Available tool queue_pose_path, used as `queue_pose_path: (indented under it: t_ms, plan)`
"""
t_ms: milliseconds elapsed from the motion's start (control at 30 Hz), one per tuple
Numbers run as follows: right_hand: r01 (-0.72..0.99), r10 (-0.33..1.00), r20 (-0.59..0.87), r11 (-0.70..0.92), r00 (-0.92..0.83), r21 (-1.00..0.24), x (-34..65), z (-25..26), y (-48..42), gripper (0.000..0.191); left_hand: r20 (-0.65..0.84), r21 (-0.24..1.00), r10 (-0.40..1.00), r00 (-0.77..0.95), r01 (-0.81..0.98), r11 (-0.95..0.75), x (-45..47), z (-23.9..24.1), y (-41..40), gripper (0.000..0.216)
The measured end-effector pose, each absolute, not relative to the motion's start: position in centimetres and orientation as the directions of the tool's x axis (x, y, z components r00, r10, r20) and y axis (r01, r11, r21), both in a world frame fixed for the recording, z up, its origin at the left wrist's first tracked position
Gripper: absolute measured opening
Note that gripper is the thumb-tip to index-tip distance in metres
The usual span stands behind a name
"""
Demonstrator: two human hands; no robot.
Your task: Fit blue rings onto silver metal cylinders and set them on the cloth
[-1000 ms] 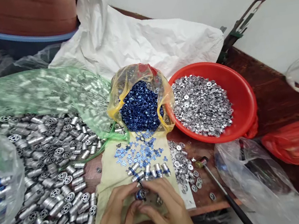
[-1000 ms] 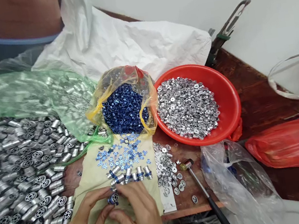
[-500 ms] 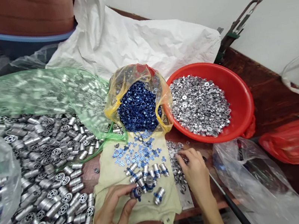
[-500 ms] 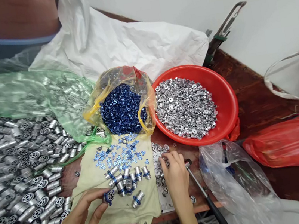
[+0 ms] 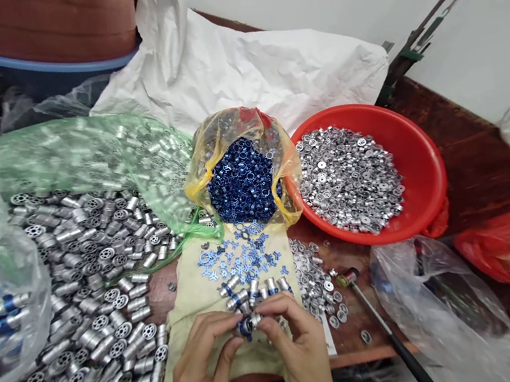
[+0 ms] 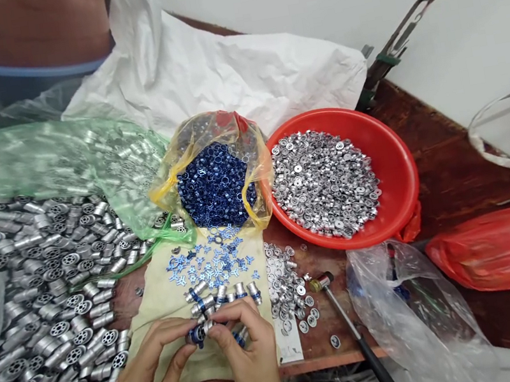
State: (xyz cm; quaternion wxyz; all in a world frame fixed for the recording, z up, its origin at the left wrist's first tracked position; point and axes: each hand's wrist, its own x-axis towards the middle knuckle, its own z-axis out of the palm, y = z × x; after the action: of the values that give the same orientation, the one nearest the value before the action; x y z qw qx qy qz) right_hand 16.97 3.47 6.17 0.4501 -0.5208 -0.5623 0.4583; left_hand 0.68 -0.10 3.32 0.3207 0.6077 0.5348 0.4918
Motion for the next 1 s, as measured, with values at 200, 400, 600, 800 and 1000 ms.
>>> queue_pose_path:
  t_ms: [200,400,600,800,1000]
  plan:
    - [0.172,0.999,0.029,0.031,-0.017,-0.985,16.7,5.9,3.1,0.014,0.299,0.902,0.953,-0.055,0.341,-0.264,0.9,3.3,-0.1,0.026]
    - [0.126,0.999,0.045,0.042,0.022,-0.991,16.2,5.6,2.9,0.014,0.374,0.867,0.925,-0.059,0.375,-0.327,1.1,3.7,0.0,0.027]
    - [-0.088,0.943,-0.227,-0.255,-0.245,-0.963,16.5,6.2,2.3,0.031,0.490,0.797,0.870,-0.046,0.427,-0.426,0.7,3.3,-0.2,0.043]
    - [-0.054,0.952,-0.001,-0.018,-0.305,-0.998,16.5,6.6,1.5,0.043,0.392,0.892,0.920,-0.026,0.256,-0.373,0.2,4.3,-1.7,0.044]
    - [0.514,0.863,0.256,0.472,-0.436,-0.716,18.4,7.1,1.5,0.036,-0.424,0.773,0.883,0.200,-0.429,0.468,0.8,5.5,-1.3,0.024]
